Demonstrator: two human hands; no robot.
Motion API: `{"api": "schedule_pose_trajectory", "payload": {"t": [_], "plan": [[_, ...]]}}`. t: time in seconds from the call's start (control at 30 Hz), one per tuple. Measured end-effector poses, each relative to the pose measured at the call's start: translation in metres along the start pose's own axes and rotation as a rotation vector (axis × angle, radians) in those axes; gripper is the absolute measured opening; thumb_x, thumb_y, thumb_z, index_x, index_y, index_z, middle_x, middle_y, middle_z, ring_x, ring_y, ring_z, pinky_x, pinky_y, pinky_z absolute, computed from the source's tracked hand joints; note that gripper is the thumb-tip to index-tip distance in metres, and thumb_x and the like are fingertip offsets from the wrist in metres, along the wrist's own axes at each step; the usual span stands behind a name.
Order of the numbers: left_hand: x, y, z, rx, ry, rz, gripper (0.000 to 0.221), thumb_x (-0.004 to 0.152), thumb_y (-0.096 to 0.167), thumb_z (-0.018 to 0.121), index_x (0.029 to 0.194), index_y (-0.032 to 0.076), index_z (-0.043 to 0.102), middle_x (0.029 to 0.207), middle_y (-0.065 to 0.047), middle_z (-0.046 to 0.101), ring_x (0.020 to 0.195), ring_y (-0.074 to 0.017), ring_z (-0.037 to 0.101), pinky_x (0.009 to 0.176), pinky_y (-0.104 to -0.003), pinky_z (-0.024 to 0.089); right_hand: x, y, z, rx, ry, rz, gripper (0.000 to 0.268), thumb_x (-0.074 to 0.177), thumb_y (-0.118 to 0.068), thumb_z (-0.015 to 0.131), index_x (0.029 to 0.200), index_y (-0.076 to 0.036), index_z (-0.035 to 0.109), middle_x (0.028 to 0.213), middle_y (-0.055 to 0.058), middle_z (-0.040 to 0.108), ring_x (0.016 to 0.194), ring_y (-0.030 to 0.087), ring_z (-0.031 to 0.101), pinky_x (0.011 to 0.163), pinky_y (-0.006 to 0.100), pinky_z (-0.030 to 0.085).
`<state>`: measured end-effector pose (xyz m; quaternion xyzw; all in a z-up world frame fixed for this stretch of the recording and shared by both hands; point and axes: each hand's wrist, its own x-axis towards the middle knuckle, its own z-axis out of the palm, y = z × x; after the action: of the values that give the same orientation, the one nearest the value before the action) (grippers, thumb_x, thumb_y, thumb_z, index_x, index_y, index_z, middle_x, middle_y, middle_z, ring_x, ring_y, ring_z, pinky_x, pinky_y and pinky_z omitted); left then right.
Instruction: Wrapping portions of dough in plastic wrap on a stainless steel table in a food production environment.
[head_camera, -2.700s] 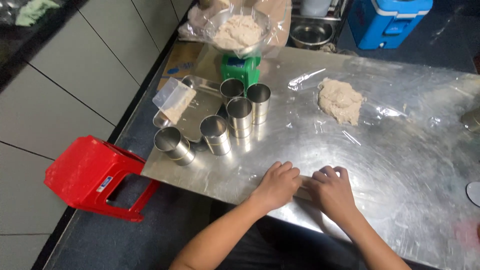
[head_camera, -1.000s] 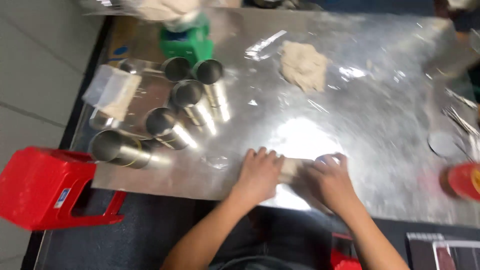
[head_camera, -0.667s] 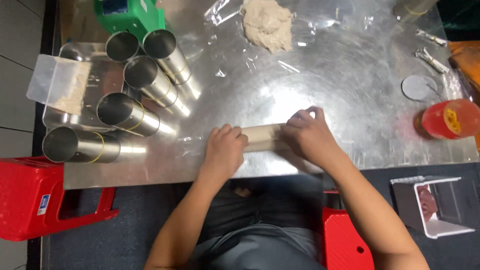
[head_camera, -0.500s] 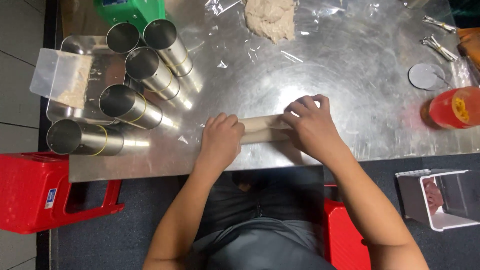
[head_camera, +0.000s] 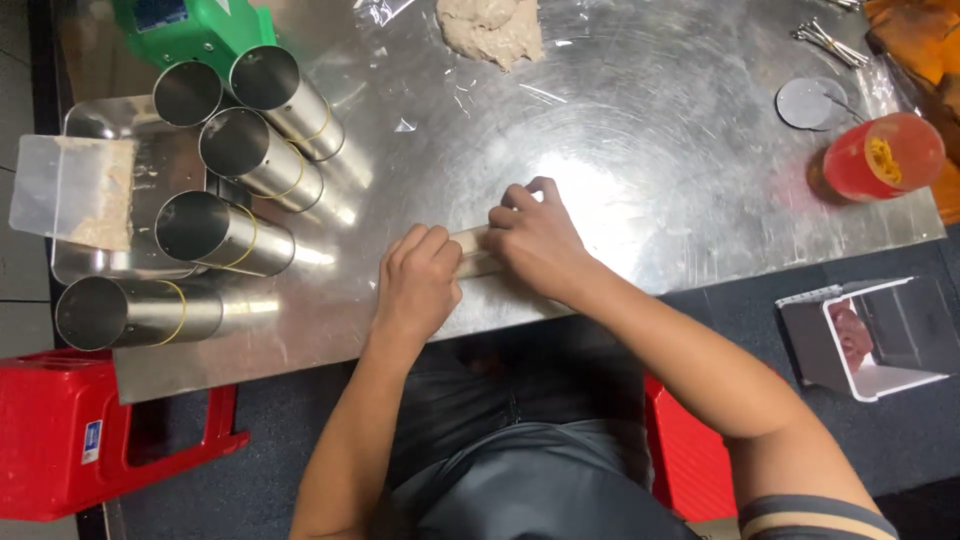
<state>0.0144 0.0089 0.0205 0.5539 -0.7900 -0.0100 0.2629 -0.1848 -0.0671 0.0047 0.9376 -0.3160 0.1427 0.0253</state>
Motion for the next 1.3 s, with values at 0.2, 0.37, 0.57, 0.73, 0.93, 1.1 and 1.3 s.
{"api": "schedule_pose_trajectory", "payload": {"t": [0.2, 0.37, 0.57, 0.73, 0.93, 1.1, 1.3], "plan": [[0.006, -0.004, 0.0, -0.003, -0.015, -0.015, 0.012, 0.075, -0.005, 0.07, 0.074, 0.007, 0.067, 0.069, -0.004, 0.052, 0.068, -0.0228, 0.054, 0.058, -0.033, 0.045, -0.02, 0.034, -0.018, -0.043, 0.042, -0.006, 0.009, 0.087, -0.031, 0.075, 0.082, -0.024, 0.079, 0.076, -0.004, 0.067, 0.092, 0.018, 0.058, 0.096, 0.045, 0.038], [0.013, -0.007, -0.003, -0.006, -0.042, -0.023, 0.01, 0.076, -0.002, 0.073, 0.076, 0.007, 0.07, 0.069, -0.005, 0.054, 0.068, -0.0227, 0.056, 0.06, -0.033, 0.047, -0.028, 0.052, -0.041, -0.085, 0.024, 0.014, 0.008, 0.084, -0.032, 0.079, 0.08, -0.025, 0.08, 0.075, -0.006, 0.069, 0.093, 0.017, 0.058, 0.097, 0.045, 0.038], [0.028, -0.005, -0.016, 0.003, -0.111, -0.106, 0.007, 0.084, 0.005, 0.074, 0.078, 0.008, 0.073, 0.068, -0.004, 0.057, 0.068, -0.0209, 0.059, 0.061, -0.032, 0.048, -0.036, 0.066, -0.055, -0.123, -0.04, 0.108, 0.008, 0.083, -0.034, 0.083, 0.079, -0.027, 0.08, 0.073, -0.007, 0.072, 0.091, 0.016, 0.06, 0.1, 0.043, 0.039], [0.037, -0.01, -0.024, 0.01, -0.25, -0.195, 0.008, 0.088, 0.014, 0.076, 0.085, 0.007, 0.076, 0.07, -0.007, 0.06, 0.074, -0.0253, 0.063, 0.068, -0.038, 0.05, -0.04, 0.086, -0.071, -0.152, -0.179, 0.155, 0.007, 0.081, -0.034, 0.081, 0.084, -0.029, 0.079, 0.083, -0.009, 0.073, 0.098, 0.014, 0.061, 0.102, 0.042, 0.038], [0.051, 0.014, -0.047, 0.052, -0.451, -0.236, 0.028, 0.081, 0.021, 0.081, 0.106, 0.009, 0.078, 0.088, -0.01, 0.067, 0.088, -0.0285, 0.064, 0.077, -0.043, 0.047, -0.038, 0.083, -0.116, -0.02, -0.287, 0.284, 0.013, 0.081, -0.026, 0.083, 0.092, -0.02, 0.081, 0.091, -0.002, 0.077, 0.101, 0.019, 0.066, 0.101, 0.042, 0.043], [0.058, 0.031, -0.056, -0.01, -0.532, -0.229, 0.044, 0.079, 0.022, 0.082, 0.12, 0.007, 0.075, 0.102, -0.016, 0.069, 0.097, -0.0332, 0.065, 0.082, -0.047, 0.047, -0.045, 0.095, -0.132, 0.06, -0.285, 0.318, 0.016, 0.083, -0.026, 0.083, 0.096, -0.018, 0.081, 0.095, 0.001, 0.077, 0.102, 0.023, 0.068, 0.098, 0.044, 0.046], [0.034, 0.001, -0.05, 0.041, -0.428, -0.217, 0.029, 0.094, 0.035, 0.068, 0.108, 0.011, 0.077, 0.089, -0.01, 0.07, 0.093, -0.0303, 0.069, 0.087, -0.046, 0.05, -0.09, 0.131, -0.136, 0.238, -0.283, 0.547, 0.025, 0.081, -0.021, 0.082, 0.103, -0.01, 0.08, 0.105, 0.017, 0.077, 0.102, 0.038, 0.071, 0.093, 0.052, 0.052]]}}
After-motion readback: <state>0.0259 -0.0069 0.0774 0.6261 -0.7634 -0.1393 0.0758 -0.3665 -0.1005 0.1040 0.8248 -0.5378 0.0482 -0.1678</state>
